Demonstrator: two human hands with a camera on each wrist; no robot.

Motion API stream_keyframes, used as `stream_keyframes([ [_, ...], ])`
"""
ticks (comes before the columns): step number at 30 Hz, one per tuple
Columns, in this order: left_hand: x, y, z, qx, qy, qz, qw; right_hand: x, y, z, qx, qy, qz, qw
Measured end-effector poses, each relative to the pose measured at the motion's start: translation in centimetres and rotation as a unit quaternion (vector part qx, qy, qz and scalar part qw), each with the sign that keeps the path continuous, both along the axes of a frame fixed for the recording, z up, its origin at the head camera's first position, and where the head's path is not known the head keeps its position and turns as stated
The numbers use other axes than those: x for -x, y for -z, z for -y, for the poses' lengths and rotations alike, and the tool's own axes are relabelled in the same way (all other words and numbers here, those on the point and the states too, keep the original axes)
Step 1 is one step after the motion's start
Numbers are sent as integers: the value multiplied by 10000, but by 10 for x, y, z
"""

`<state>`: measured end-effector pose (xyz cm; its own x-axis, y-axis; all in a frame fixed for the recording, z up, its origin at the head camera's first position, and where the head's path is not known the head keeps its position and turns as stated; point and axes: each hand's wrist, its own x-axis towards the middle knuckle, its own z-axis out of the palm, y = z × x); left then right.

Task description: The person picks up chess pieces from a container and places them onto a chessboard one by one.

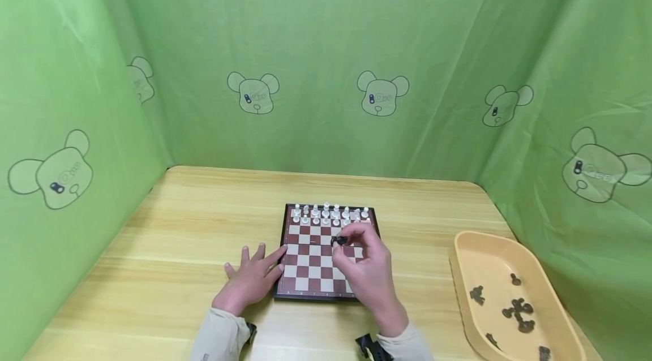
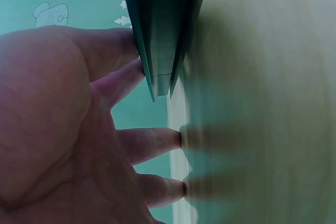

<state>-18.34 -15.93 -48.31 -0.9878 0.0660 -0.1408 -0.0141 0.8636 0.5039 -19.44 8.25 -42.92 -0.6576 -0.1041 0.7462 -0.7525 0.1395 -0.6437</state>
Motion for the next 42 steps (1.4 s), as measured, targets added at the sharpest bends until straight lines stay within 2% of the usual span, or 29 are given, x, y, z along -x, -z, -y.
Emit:
stream_keyframes([
  [16,1,2,0,-15,5,1,10000,3,11,5,-686,330,239,9968],
  [25,0,1,0,-55,-13,-12,10000,9,14,2,-869,280,-1,9958],
  [33,-1,-1,0,-64,-9,-26,10000,8,19,0,-1186,288,598,9907],
  [42,-2,-2,0,-67,-7,-15,10000,5,28,3,-1386,-38,747,9875],
])
